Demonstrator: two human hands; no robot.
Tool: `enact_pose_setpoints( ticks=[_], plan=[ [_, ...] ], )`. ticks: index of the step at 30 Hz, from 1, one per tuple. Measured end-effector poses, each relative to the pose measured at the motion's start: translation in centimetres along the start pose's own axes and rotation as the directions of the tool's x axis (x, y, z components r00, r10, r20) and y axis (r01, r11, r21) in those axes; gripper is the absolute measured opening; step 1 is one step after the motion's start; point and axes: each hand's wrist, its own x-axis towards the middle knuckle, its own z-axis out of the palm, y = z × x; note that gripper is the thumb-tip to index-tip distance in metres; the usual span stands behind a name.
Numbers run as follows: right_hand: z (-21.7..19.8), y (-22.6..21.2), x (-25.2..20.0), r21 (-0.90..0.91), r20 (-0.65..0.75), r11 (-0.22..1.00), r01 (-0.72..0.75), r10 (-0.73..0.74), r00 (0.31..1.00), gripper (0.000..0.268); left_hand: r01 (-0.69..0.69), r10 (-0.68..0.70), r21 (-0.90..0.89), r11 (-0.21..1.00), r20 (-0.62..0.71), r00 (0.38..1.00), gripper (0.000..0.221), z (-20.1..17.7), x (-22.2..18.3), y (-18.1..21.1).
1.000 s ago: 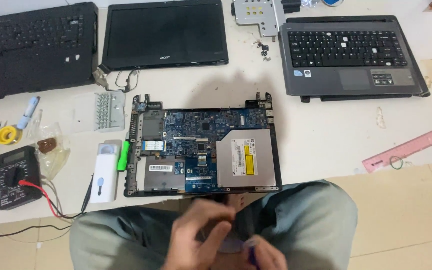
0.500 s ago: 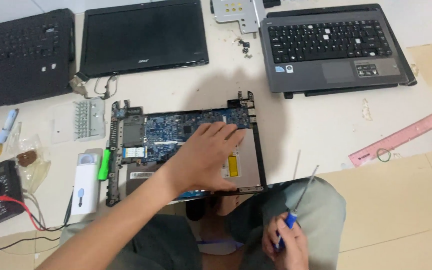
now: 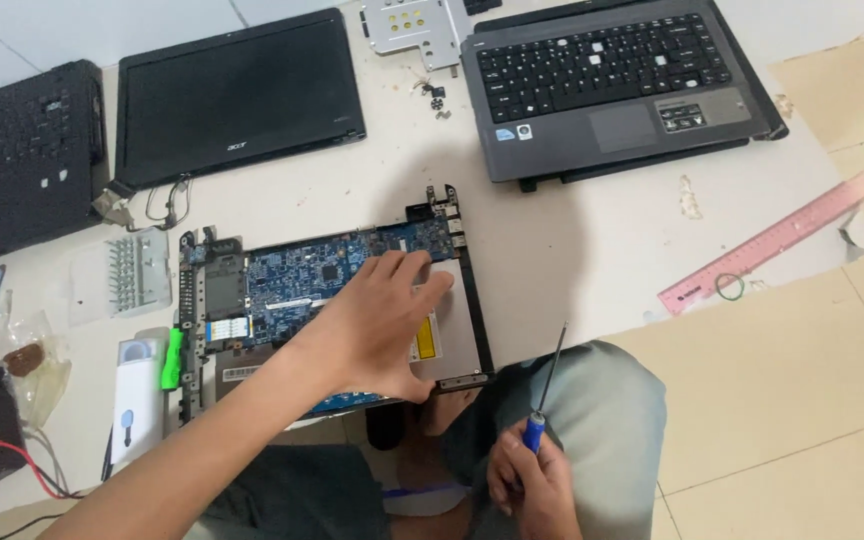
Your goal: Disassembling a laptop by removing screws with a screwdriver and extracting internal components like the motherboard.
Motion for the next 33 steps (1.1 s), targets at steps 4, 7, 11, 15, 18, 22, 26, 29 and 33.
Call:
enact_pose_setpoints(
  ticks=[4,7,11,15,18,22,26,29,33],
  plan=[
    [0.5,-0.7,-0.3,-0.033,-0.042,0.999,-0.018,0.017,0.999,0.016,0.045,-0.041,-0.072,0.996,0.053,0.998,0.089,-0.3,0.0,0.7],
    [0.7,-1.2,-0.5,-0.053,-0.105,0.996,-0.073,0.067,0.992,0.012,-0.031,0.005,-0.149,0.988,-0.172,0.985,0.074,-0.4,-0.5,1.1],
    [0.8,-1.3,-0.5,-0.054,-0.116,0.995,-0.089,0.082,0.99,0.011,-0.06,0.039,-0.105,0.993,-0.188,0.981,0.081,0.0,-0.3,0.8],
    [0.5,-1.1,-0.3,-0.083,-0.066,0.995,-0.059,0.054,0.996,0.013,-0.071,0.046,-0.134,0.988,-0.183,0.982,0.063,-0.6,0.2,0.9],
    [0.5,-1.2,-0.3,-0.087,-0.074,0.994,-0.066,0.06,0.995,0.012,-0.063,0.039,-0.145,0.987,-0.165,0.986,0.062,-0.8,0.1,0.9],
    [1.5,-1.9,-0.5,-0.152,-0.102,0.986,-0.071,0.056,0.993,0.014,-0.015,0.003,-0.096,0.995,-0.124,0.992,0.094,-0.3,-0.4,0.9],
    [1.6,-1.8,-0.5,-0.139,-0.092,0.988,-0.071,0.059,0.994,0.015,-0.048,0.041,-0.063,0.997,-0.112,0.993,0.098,-0.7,0.2,0.8],
    [1.2,-1.4,-0.5,-0.091,-0.064,0.995,-0.036,0.03,0.998,0.012,-0.015,0.014,-0.026,1.0,-0.045,0.999,0.112,-0.3,0.5,0.7],
    [1.1,-1.2,-0.4,-0.083,-0.05,0.996,-0.017,0.013,0.999,0.013,0.041,-0.04,-0.03,0.999,0.036,0.999,0.116,-0.6,1.0,0.7]
  ],
)
